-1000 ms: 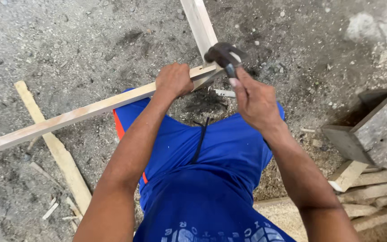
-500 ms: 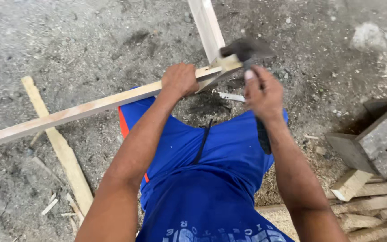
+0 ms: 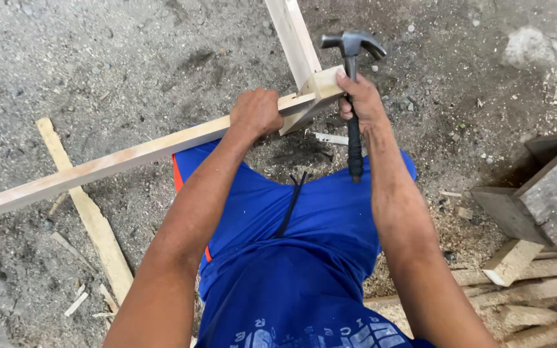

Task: The person kneels on the ground assembling a wooden frame, holding wood strips against small wood blocks and driving nails with a claw hammer. They reposition the frame, add nails at different joints, and at one point pull a nail out using the hammer claw.

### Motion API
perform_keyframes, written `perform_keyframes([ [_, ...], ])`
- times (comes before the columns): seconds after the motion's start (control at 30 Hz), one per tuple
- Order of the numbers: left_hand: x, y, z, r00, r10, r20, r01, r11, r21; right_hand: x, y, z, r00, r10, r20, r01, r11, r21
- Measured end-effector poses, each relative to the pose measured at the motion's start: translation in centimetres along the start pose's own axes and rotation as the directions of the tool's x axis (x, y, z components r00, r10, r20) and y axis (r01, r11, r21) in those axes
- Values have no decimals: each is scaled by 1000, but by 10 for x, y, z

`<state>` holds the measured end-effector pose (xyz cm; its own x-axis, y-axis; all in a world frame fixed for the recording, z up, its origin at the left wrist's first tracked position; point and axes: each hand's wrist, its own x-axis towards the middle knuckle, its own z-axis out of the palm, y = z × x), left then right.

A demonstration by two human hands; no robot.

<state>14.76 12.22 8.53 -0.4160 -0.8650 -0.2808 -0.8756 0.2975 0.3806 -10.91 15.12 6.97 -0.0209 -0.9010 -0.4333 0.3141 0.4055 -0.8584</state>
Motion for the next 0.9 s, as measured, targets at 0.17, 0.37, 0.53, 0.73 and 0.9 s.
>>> perform_keyframes([
  [0.17, -3, -1, -2, 996, -21, 90, 21, 1000, -4, -3, -5, 5, 999, -31, 34, 33, 998, -60],
  [0.37, -12, 1, -1, 999, 28, 38, -29, 999, 20, -18, -9, 8, 999, -43, 23, 45, 996, -77],
  [0.53, -18, 4, -3, 998, 47, 40, -48, 999, 18, -19, -1, 3, 996, -81, -30, 78, 992, -102],
  [0.73, -20, 7, -8, 996, 9, 88, -11, 1000, 17, -15, 0, -57, 996, -56, -65, 65, 988, 143],
  [0.9, -18, 10, -7, 998, 16, 65, -18, 1000, 21, -39, -12, -100, 991, 25, -131, 15, 957, 289],
])
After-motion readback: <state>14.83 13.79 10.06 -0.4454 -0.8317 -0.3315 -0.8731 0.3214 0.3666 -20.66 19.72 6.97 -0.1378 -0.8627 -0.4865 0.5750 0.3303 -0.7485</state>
